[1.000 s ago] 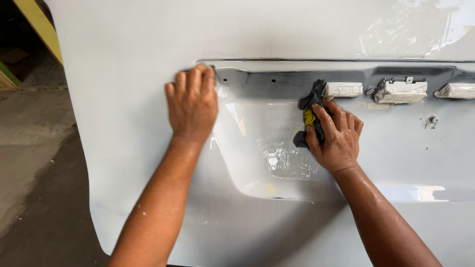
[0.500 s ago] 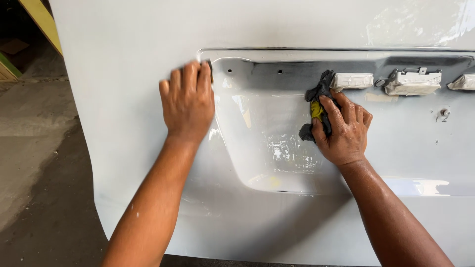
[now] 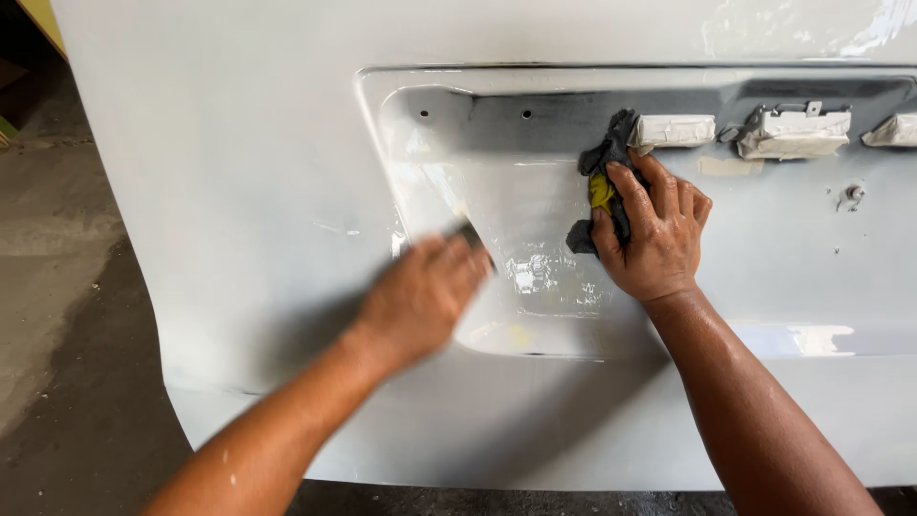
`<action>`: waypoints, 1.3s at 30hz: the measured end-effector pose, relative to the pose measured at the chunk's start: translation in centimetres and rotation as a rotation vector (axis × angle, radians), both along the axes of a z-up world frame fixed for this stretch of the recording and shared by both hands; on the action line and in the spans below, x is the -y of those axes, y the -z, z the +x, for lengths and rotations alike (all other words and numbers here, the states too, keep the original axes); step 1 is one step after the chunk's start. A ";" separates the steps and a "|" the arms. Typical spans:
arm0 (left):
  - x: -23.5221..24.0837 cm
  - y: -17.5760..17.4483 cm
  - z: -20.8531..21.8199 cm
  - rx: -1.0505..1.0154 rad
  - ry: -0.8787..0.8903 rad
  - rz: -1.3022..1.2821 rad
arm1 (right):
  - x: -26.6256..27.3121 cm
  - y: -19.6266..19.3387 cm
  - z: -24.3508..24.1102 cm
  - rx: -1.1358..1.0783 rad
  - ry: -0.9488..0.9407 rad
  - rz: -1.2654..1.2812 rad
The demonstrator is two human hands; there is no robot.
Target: The person sands a white car part using a sanding block and a cloth, repeatedly dipping the tools into a bucket of water. They scrub the surface of the part, focusing on the license plate area and the edges, then rinse the tools in the bucket before resuming sanding.
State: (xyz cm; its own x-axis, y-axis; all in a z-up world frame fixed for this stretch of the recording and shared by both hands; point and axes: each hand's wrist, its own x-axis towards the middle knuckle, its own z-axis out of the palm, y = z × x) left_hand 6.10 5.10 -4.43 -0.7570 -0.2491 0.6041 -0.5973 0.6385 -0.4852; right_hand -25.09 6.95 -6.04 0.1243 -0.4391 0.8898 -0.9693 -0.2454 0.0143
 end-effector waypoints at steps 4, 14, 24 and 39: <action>0.5 0.6 0.4 0.261 -0.072 0.075 | -0.1 -0.1 0.0 -0.013 -0.004 -0.010; -1.8 2.8 1.0 0.316 -0.114 0.228 | 0.1 0.0 -0.2 -0.008 -0.008 0.001; -2.8 3.4 1.9 0.199 -0.150 0.152 | -0.1 -0.1 -0.1 -0.006 -0.019 -0.004; -2.6 7.2 1.9 0.141 0.097 0.358 | -0.1 0.2 -0.3 -0.014 0.005 -0.019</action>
State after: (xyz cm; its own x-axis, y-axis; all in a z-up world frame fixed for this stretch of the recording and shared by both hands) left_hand 7.99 7.74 -11.62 -0.8566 -0.3483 0.3806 -0.4693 0.8326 -0.2942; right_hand -25.39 7.10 -6.28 0.1352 -0.4224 0.8963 -0.9701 -0.2405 0.0330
